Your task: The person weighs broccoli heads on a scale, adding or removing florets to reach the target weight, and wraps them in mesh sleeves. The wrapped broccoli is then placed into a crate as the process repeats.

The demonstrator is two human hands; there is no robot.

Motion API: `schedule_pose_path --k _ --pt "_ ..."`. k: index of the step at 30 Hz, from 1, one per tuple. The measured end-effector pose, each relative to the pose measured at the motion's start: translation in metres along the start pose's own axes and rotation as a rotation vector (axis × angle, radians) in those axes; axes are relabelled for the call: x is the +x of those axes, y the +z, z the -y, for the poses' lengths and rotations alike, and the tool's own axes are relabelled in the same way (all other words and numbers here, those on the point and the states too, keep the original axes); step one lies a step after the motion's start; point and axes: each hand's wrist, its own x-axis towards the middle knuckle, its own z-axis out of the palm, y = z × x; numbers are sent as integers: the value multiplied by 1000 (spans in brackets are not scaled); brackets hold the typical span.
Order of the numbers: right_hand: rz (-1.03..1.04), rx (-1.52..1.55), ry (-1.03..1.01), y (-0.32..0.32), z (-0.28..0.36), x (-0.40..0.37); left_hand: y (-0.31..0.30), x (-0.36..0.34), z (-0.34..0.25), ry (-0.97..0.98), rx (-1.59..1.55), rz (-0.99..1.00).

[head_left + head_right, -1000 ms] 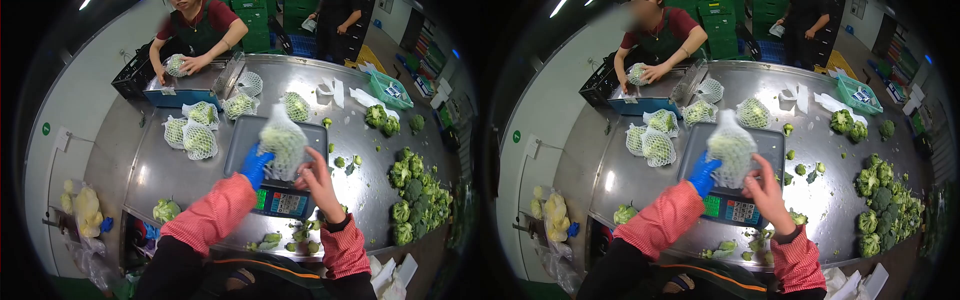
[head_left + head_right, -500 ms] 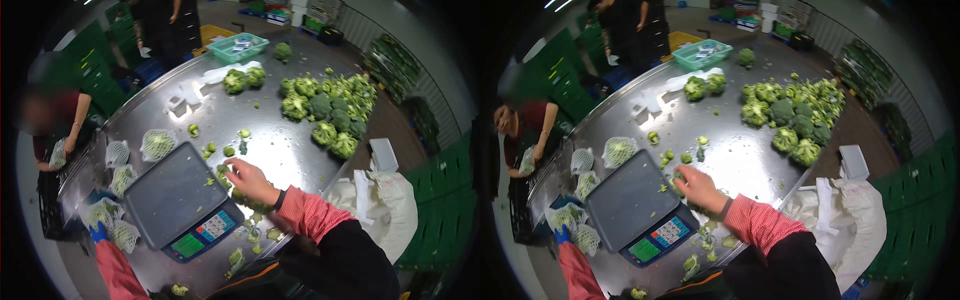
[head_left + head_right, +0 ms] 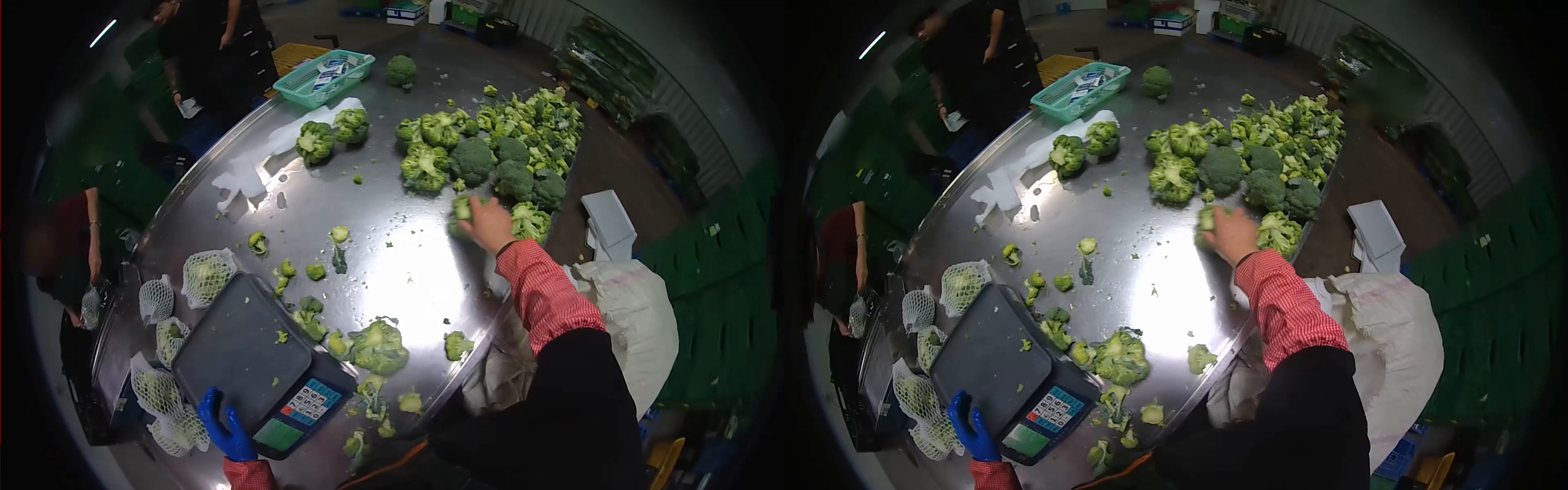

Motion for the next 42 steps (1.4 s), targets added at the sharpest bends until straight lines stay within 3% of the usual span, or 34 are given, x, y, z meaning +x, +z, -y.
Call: schedule_pose_path --k 1,5,7,9,10,12,14,17,18,21,26,28,33,35,37,39,42 --pt "44 106 -27 -10 4 -6 9 -4 -9 -15 -74 51" --pt "-202 -185 85 -47 -38 -8 32 -20 -15 -117 -237 35" --pt "52 -118 247 -42 -81 -11 33 -32 -10 -189 -271 176" --pt "100 -81 280 -3 -104 -16 44 -35 -32 -68 -124 172" --pt "97 -32 233 -10 -94 -23 47 -33 -58 -199 -230 179" --pt "89 77 223 -21 -76 -33 53 -39 -66 -120 -208 228" --pt "67 189 305 -17 -67 -34 57 -49 -68 -171 -227 249" --pt "-52 492 240 9 -61 -27 54 -62 -68 -219 -257 281" --pt "-94 443 226 -36 -14 -45 53 -68 -68 -227 -257 292" --pt "-284 539 -166 -87 80 -71 55 -85 -57 -253 -290 271" --pt "-31 998 -581 -126 246 -114 64 -85 -84 -168 -291 334" --pt "-45 980 -704 -127 300 -132 65 -86 -89 -142 -316 335" --pt "-60 828 -964 -117 358 -143 69 -90 -85 -338 -447 310" --pt "162 776 -1091 -132 351 -120 67 -90 -75 -300 -344 277" --pt "479 808 -1158 -148 344 -81 59 -91 -66 -339 -313 224" --pt "337 887 -1101 -113 354 -23 41 -87 -66 -324 -251 121" --pt "103 760 -777 -48 382 71 18 -86 -62 -307 -140 -22"
